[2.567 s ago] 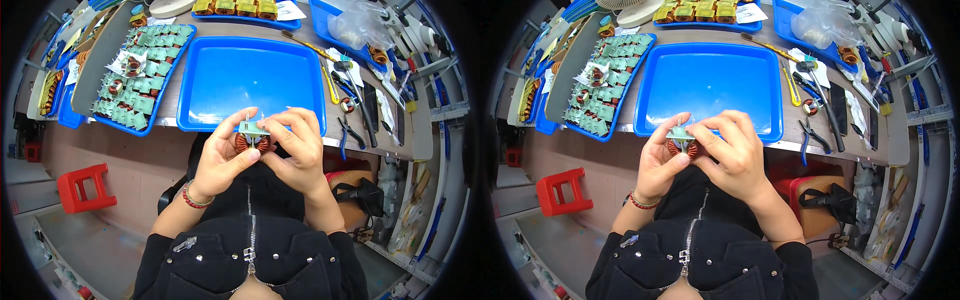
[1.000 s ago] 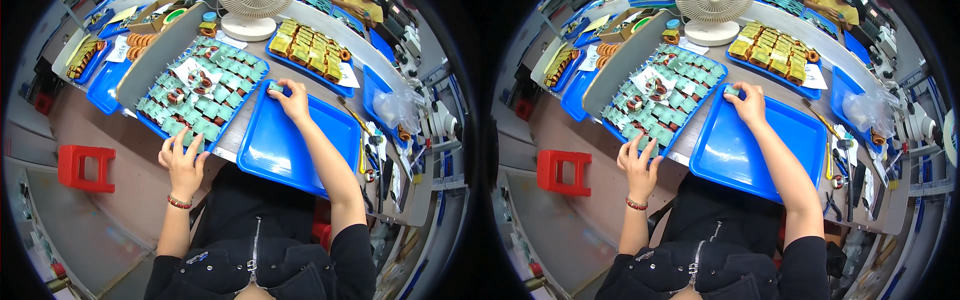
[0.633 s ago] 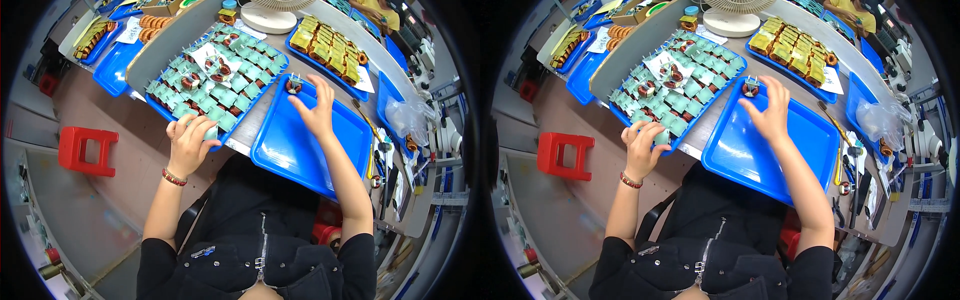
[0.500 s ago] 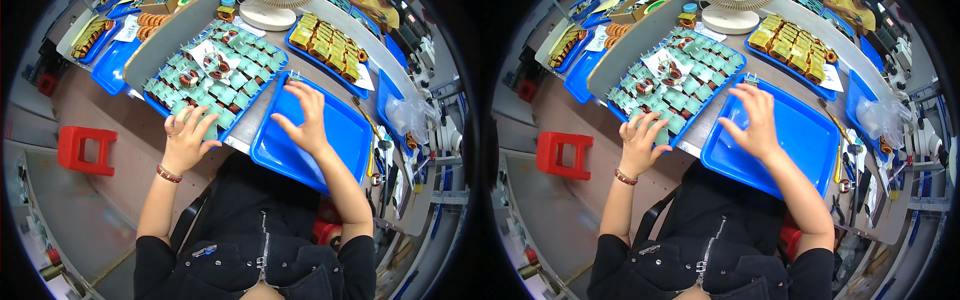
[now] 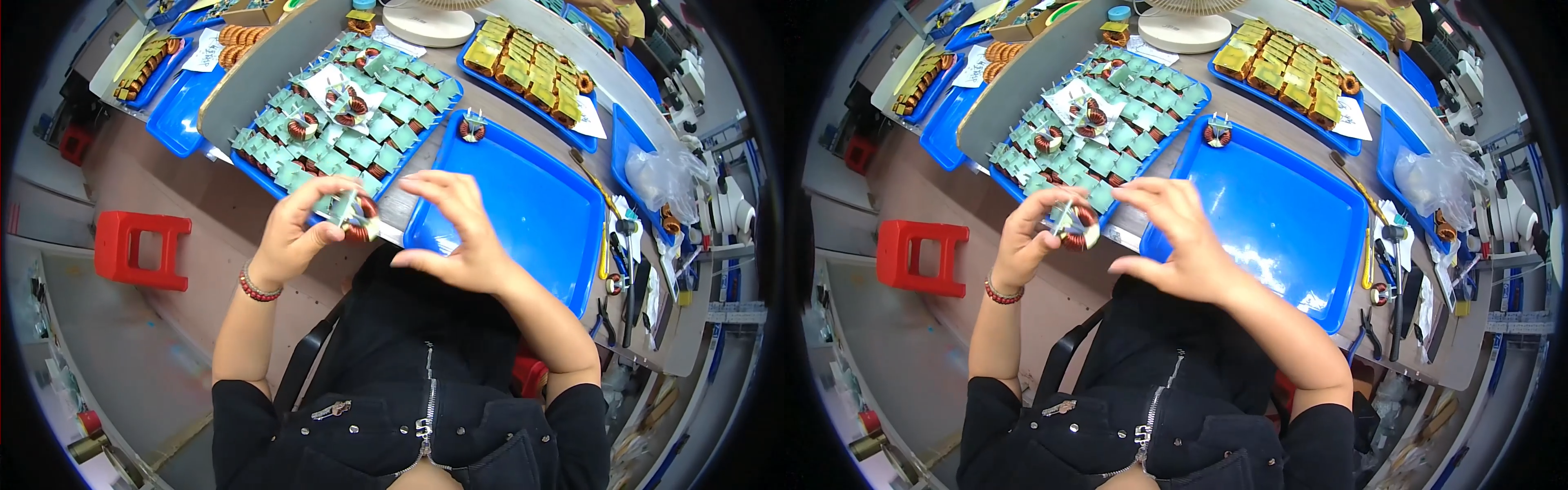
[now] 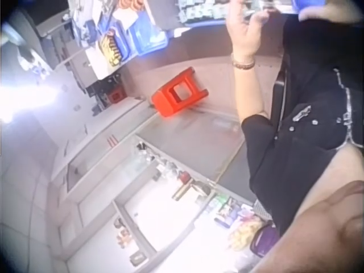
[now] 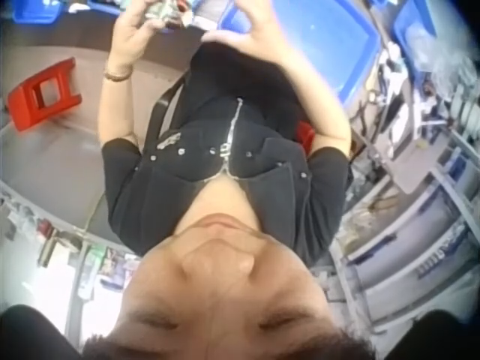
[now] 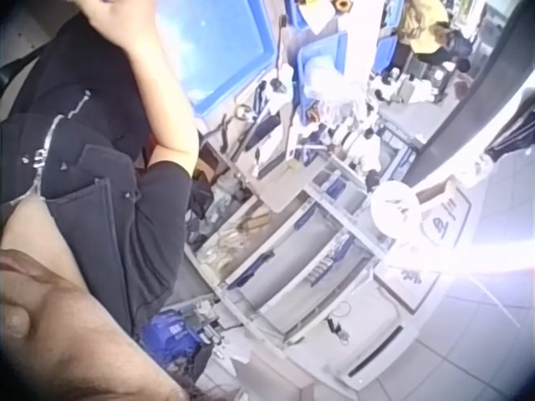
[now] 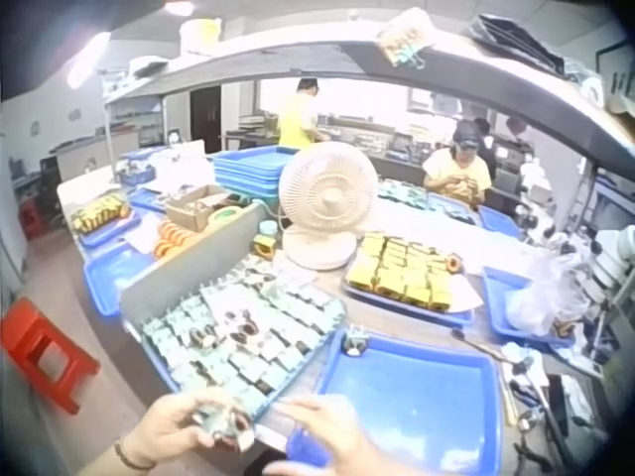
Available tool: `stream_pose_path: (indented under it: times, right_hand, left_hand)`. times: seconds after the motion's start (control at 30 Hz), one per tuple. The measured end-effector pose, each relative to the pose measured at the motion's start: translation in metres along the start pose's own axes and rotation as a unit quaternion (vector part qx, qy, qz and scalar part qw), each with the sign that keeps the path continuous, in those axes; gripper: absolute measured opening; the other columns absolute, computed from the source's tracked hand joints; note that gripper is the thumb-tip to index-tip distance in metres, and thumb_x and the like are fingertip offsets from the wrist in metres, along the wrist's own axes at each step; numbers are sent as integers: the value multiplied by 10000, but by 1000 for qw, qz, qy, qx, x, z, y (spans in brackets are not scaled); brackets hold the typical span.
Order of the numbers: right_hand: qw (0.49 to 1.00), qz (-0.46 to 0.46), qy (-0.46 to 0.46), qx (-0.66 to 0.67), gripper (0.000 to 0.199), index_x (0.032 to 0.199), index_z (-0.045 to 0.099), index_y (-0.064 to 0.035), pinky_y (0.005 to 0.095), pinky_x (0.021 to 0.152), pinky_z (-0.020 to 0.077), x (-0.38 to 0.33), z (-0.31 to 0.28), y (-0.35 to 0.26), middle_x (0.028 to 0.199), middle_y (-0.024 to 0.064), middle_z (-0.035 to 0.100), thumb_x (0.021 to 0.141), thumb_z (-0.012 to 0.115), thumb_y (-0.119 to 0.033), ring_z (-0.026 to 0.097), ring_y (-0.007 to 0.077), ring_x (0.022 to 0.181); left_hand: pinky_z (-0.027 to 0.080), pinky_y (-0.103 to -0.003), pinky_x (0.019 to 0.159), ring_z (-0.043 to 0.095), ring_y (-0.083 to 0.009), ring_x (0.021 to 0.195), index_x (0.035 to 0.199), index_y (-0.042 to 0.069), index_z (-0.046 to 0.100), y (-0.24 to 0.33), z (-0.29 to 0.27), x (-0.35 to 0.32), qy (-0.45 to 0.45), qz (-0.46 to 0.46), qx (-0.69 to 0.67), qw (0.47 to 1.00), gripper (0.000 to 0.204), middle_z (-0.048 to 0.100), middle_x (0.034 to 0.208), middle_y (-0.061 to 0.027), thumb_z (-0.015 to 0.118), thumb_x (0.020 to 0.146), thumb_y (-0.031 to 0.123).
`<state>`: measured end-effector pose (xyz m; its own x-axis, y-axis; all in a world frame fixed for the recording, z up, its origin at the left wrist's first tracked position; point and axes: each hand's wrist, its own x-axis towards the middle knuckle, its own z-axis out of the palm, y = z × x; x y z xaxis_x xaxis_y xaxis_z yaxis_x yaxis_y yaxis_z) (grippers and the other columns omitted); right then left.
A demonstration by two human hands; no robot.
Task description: Assembling and inspecting electronic transformer components on a production line, including trimming wires and marking parts.
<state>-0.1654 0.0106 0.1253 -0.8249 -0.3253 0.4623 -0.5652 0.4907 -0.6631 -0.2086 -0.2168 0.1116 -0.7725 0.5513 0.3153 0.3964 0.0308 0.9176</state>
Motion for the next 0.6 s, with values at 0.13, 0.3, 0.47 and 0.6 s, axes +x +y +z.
stream_pose_path:
  times: [0.13,0.3,0.47,0.6]
  right_hand:
    - [996,-4,-3,83,687,1184,557,-78,367,901,360,-1,8,-10,1181,118,504,583,826,-275,452,264,1062]
    - [996,-30,63,47,567,1085,615,-79,332,828,403,-10,-1,-19,1081,99,564,573,828,-199,501,243,981]
    - [991,-28,133,-9,509,1026,622,-70,329,782,418,-18,-9,-15,987,75,611,558,818,-112,539,236,899]
    - [986,-44,155,-38,493,1011,622,-63,337,778,415,-22,-12,-14,959,69,620,547,788,-78,532,237,882]
  left_hand:
    - [464,-293,838,586,-177,968,1274,-9,350,-4,21,3,-63,-31,-341,937,677,569,1103,-131,686,793,330]
    - [487,-272,794,599,-180,940,1353,-4,144,9,53,7,-20,-44,-473,880,838,590,1065,-151,698,792,279]
    - [457,-270,839,584,-168,974,1345,-11,201,30,74,-1,36,-93,-491,865,689,591,1067,-160,636,849,185]
    - [446,-263,844,569,-150,1002,1340,-10,237,38,86,-2,43,-85,-396,913,582,586,1088,-157,570,868,60]
